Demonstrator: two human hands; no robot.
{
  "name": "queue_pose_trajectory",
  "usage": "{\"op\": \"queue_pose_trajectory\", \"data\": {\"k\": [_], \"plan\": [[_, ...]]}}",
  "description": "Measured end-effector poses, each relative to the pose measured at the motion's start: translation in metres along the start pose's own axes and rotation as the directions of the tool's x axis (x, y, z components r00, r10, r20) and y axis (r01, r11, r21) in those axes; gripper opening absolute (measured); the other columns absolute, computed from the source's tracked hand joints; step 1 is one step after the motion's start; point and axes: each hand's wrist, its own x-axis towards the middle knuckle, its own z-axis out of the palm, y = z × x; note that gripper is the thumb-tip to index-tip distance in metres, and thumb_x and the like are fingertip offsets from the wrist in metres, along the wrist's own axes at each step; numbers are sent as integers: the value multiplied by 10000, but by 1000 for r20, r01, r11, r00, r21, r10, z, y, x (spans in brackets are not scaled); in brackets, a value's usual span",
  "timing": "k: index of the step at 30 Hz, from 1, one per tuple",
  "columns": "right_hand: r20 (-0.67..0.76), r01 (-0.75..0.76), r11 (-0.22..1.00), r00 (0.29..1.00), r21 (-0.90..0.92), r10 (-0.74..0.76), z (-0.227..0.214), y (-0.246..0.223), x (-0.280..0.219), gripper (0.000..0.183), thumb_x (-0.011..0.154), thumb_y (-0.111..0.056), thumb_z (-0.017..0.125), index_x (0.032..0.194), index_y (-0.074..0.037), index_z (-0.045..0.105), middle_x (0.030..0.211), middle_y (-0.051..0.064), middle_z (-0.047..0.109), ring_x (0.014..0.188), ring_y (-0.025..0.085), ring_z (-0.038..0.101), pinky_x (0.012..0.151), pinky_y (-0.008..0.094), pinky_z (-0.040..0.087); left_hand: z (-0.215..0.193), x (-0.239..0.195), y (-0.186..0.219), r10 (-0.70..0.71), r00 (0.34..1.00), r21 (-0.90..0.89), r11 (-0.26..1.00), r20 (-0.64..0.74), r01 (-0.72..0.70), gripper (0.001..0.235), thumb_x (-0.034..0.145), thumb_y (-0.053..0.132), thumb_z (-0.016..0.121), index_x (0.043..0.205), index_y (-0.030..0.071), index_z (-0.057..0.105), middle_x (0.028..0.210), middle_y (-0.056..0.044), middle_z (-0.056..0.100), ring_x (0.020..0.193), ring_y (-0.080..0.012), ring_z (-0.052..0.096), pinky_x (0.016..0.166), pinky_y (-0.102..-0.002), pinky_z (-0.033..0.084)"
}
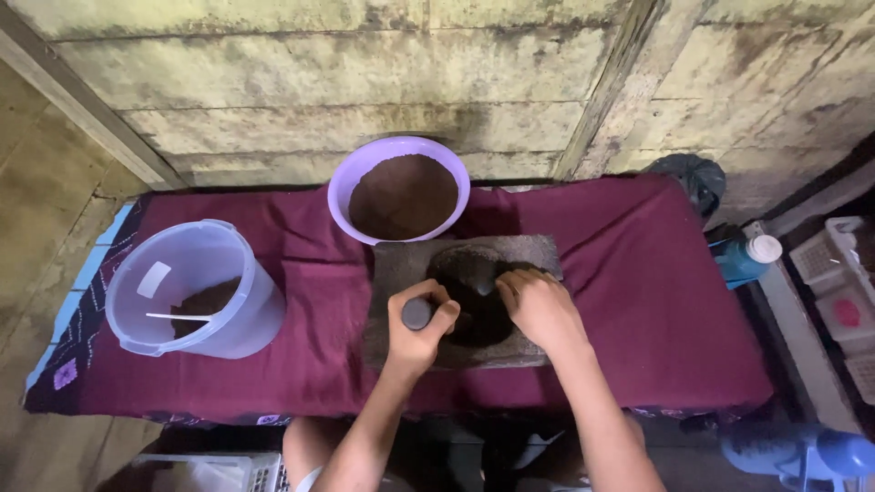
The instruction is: The person uses a pestle and mortar to grind a dark brown substance on a table. A purple bowl and a clear bucket containing similar material are nearby.
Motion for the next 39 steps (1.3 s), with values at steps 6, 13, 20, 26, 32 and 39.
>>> {"op": "queue_pose_trajectory", "data": {"k": [6, 13, 20, 26, 32, 39], "plan": [[-161, 95, 994, 983, 45, -87, -8, -6, 1, 206, 1002, -267, 621, 1017, -126, 771, 870, 119, 729, 883, 343, 695, 747, 453, 544, 1, 0, 17, 4, 1000, 34, 999, 4, -4, 288, 813, 74, 675, 543, 109, 580, 409, 11, 470, 404, -78, 400, 426, -231, 349], [-237, 175, 981, 953, -78, -189, 12, 8, -2, 129, 952, -263, 676, 980, -196, 782, 878, 30, 732, 855, 271, 691, 708, 386, 533, 16, -10, -17, 52, 985, 0, 999, -167, -53, 286, 852, 43, 641, 578, 89, 570, 422, 2, 450, 417, -82, 383, 426, -236, 358], [-238, 186, 981, 952, -45, -192, 7, 7, -6, 124, 947, -190, 663, 1027, -170, 756, 913, 35, 718, 866, 290, 669, 724, 410, 525, 3, -8, 30, -33, 989, -22, 999, -147, 30, 239, 806, 89, 669, 592, 67, 566, 453, -27, 489, 395, -108, 426, 387, -267, 350], [-183, 153, 988, 971, -34, -157, -2, 1, -6, 171, 964, -182, 642, 1087, -130, 749, 947, 27, 675, 904, 303, 629, 732, 472, 531, 18, -17, -11, -4, 994, 97, 995, -110, 14, 211, 829, 135, 641, 647, 99, 539, 575, 8, 511, 525, -102, 450, 502, -292, 367], [-196, 176, 984, 965, -22, -177, -6, 2, -7, 195, 960, -180, 649, 1100, -98, 758, 967, 36, 697, 872, 307, 615, 760, 457, 513, 16, -17, 9, -20, 991, 169, 985, -131, 42, 221, 778, 87, 644, 603, 105, 509, 573, 25, 504, 534, -83, 441, 506, -296, 368], [-258, 131, 989, 955, -61, -143, 1, -4, -4, 139, 946, -248, 685, 946, -196, 814, 809, 26, 691, 820, 265, 639, 712, 387, 524, 2, -6, -20, 107, 989, -142, 982, -102, -121, 323, 874, 86, 704, 576, 77, 582, 425, -13, 485, 399, -88, 393, 393, -253, 342]]}}
